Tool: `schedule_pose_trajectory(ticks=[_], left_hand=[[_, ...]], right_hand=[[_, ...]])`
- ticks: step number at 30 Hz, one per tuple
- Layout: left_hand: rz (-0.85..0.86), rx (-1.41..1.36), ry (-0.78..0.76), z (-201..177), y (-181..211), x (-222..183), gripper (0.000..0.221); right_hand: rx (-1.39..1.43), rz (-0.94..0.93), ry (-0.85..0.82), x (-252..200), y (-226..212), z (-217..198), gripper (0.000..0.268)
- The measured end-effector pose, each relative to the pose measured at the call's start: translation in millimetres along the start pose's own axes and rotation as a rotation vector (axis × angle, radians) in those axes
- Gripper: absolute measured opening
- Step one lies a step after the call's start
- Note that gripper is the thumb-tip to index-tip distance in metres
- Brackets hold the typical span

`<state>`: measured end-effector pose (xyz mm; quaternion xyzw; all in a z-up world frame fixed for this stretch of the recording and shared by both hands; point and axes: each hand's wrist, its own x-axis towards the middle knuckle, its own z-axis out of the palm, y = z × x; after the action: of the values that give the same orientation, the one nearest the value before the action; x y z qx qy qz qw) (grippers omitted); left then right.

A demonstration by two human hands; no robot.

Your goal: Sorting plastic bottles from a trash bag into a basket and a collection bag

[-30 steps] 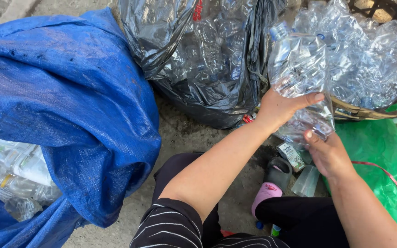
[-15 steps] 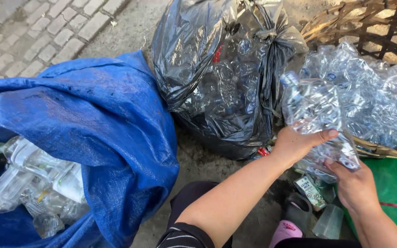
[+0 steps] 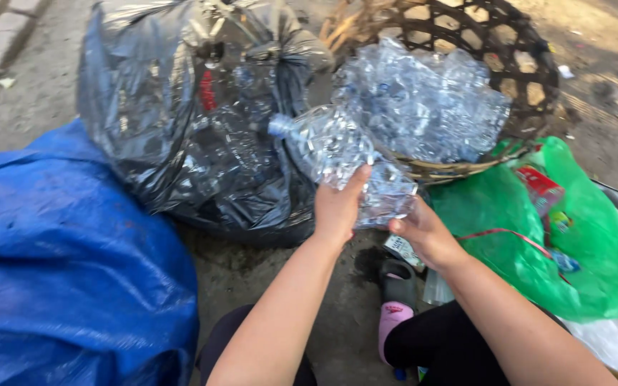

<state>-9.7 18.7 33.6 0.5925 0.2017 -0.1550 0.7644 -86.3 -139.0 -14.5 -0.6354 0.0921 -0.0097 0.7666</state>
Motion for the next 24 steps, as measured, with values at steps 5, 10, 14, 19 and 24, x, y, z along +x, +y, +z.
schedule_pose_trajectory(ticks=[5, 10, 14, 19, 24], left_hand=[[0.011, -0.149, 0.034, 12, -39, 31, 0.047], [0.011, -0.078, -0.097, 6, -20, 17, 0.102], [-0.028, -0.048, -0.180, 6, -19, 18, 0.063], [-0.027, 0.153, -0.235, 12, -35, 23, 0.112], [0.111, -0.088, -0.253, 36, -84, 44, 0.056]], right_hand=[[0.032, -0.053, 0.054, -5, -12, 22, 0.055], [-0.018, -0.021, 0.177, -5, -9, 20, 0.033], [-0.032, -0.012, 0.179, -4, -11, 18, 0.036], [-0.150, -0.068, 0.177, 5, -31, 4, 0.052], [-0.090, 0.010, 0.346, 43, -22, -105, 0.034]])
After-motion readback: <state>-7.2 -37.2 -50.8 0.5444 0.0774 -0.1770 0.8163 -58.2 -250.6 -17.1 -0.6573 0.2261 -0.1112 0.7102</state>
